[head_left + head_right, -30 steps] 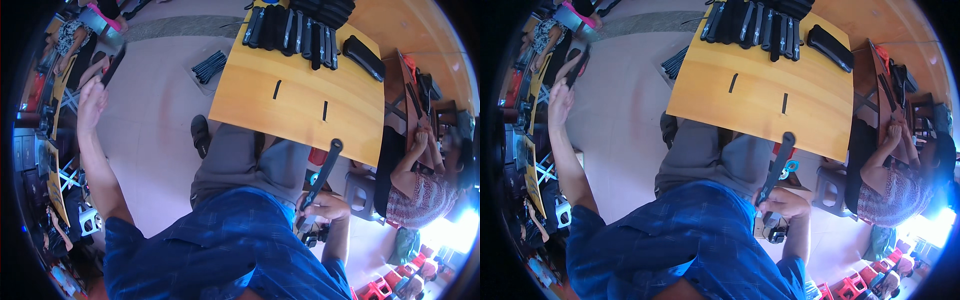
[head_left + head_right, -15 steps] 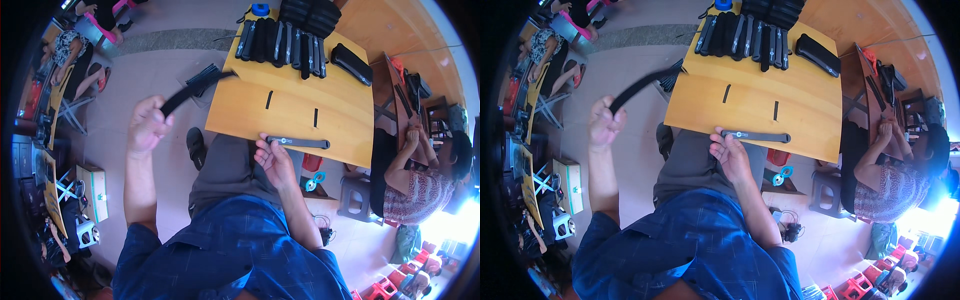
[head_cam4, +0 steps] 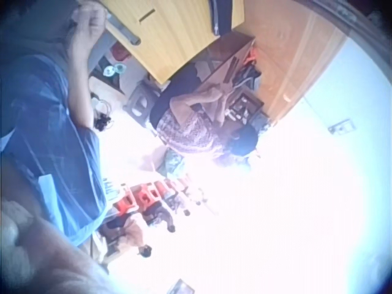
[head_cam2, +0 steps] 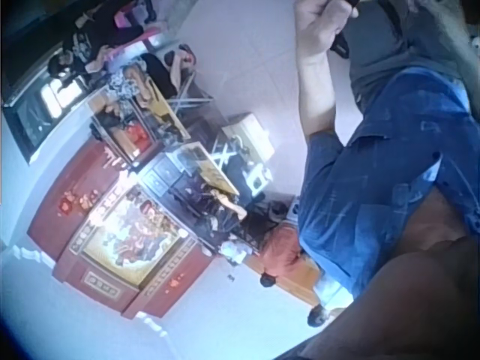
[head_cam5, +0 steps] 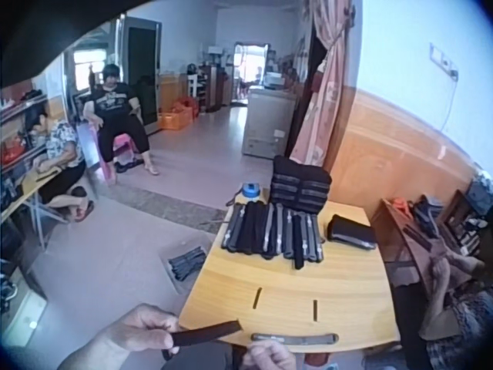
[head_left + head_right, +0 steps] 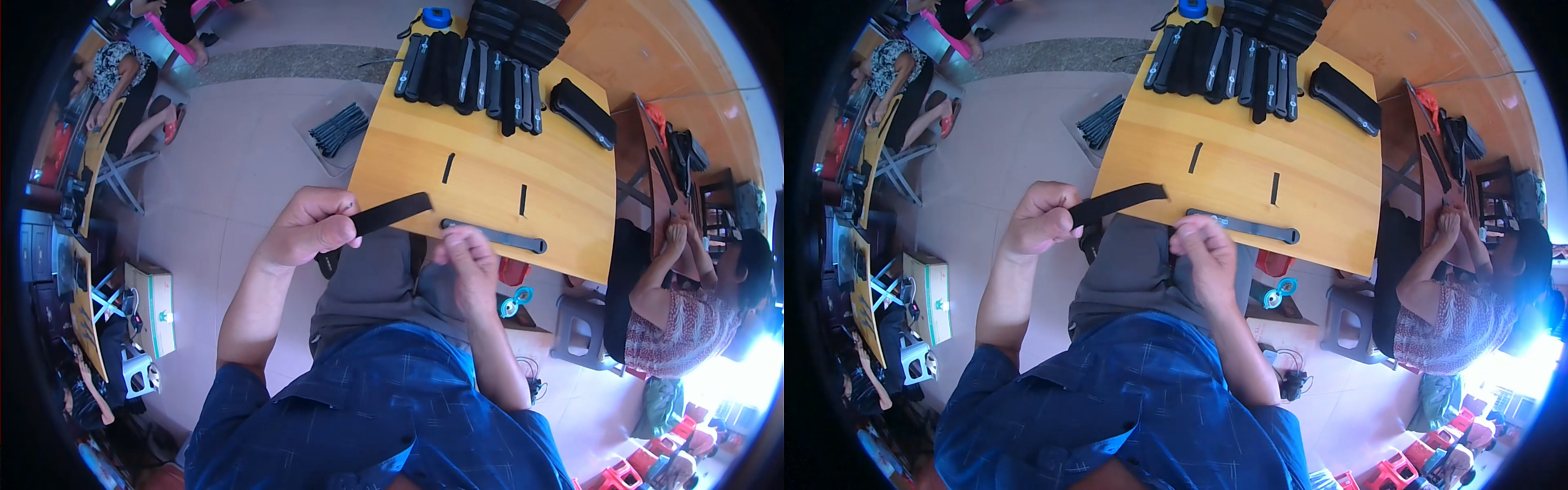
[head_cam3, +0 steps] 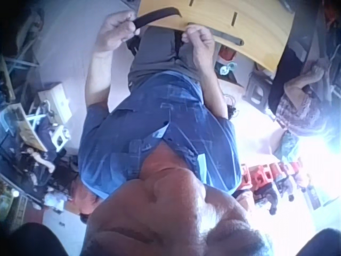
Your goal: The person inserts strips into straps by hand, stacks and aligns the straps on the table, and organizes the assembled straps into bundles.
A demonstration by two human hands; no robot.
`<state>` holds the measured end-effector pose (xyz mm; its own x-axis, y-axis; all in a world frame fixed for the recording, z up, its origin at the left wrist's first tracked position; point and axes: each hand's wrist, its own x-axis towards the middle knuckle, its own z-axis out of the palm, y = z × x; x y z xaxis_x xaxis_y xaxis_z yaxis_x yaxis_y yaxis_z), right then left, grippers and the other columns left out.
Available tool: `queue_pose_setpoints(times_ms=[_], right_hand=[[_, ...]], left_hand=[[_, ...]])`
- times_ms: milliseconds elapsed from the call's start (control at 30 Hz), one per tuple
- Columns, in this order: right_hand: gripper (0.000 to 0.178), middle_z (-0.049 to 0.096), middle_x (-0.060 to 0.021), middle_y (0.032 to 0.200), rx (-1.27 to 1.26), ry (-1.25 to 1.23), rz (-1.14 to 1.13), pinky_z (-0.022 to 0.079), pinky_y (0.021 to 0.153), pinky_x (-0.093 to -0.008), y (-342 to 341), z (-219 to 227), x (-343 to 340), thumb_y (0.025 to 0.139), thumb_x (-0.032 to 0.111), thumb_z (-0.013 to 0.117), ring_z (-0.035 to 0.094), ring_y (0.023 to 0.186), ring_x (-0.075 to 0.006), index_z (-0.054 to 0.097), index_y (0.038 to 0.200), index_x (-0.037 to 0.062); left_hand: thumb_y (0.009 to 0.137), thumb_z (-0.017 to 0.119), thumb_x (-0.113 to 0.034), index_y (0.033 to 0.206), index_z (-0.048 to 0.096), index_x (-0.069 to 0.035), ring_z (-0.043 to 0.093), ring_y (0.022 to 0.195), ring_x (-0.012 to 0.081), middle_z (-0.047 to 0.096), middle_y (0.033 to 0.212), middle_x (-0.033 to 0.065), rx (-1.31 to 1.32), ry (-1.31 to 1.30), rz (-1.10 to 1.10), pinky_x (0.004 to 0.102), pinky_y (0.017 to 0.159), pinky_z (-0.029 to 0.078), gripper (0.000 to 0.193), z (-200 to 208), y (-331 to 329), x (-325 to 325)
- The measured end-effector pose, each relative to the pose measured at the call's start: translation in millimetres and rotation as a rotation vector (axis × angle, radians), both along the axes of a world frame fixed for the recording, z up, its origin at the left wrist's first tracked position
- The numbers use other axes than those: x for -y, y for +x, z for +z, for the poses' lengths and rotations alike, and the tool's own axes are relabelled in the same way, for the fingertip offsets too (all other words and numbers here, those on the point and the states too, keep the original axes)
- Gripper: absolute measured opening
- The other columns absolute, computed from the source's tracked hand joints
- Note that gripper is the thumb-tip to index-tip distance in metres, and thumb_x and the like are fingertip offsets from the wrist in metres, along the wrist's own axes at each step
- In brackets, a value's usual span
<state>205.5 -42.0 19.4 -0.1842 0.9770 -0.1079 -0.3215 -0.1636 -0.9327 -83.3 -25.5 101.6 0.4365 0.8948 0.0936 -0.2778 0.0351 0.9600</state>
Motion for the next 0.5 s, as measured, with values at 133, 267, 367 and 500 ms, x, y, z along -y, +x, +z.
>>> queue_pose_setpoints(times_ms=[133, 267, 367, 500], right_hand=[[0.027, 0.071, -0.0109, 0.112, 0.259, 0.42, -0.264, 0.053, 0.095, -0.0347, 3, 49, -6, 0.097, 0.011, 0.072, 0.066, 0.109, -0.0198, 0.067, 0.123, 0.0026], [0.041, 0.069, -0.0144, 0.125, 0.605, 0.761, -0.141, 0.048, 0.106, -0.0436, -9, 100, -17, 0.088, 0.006, 0.077, 0.062, 0.126, -0.0293, 0.066, 0.128, 0.0055], [0.048, 0.074, -0.0084, 0.121, 0.92, 1.038, -0.036, 0.045, 0.109, -0.0546, -8, 94, -25, 0.078, 0.003, 0.079, 0.066, 0.122, -0.0324, 0.071, 0.124, 0.0123], [0.041, 0.077, -0.0077, 0.111, 1.0, 1.135, -0.157, 0.047, 0.107, -0.0533, 14, 89, -43, 0.078, -0.001, 0.074, 0.071, 0.113, -0.0313, 0.075, 0.117, 0.011]], left_hand=[[0.101, 0.073, -0.032, 0.077, 0.058, -0.004, 0.045, 0.063, 0.0029, 0.055, 0.07, -0.0035, -0.034, 0.033, -0.053, 0.0222, 0.059, 0.034, 0.04, 4, 19, -6], [0.102, 0.072, -0.028, 0.076, 0.056, -0.005, 0.044, 0.067, 0.0041, 0.055, 0.072, -0.0033, -0.105, 0.098, -0.12, 0.0231, 0.062, 0.035, 0.038, 2, 28, -10], [0.103, 0.07, -0.028, 0.077, 0.057, -0.005, 0.043, 0.067, 0.0043, 0.055, 0.074, -0.0033, -0.088, 0.147, -0.173, 0.0231, 0.063, 0.035, 0.037, 12, 39, -14], [0.106, 0.066, -0.027, 0.082, 0.061, -0.004, 0.043, 0.068, 0.0042, 0.055, 0.075, -0.0036, 0.006, 0.134, -0.168, 0.0222, 0.064, 0.036, 0.034, 14, 60, -19]])
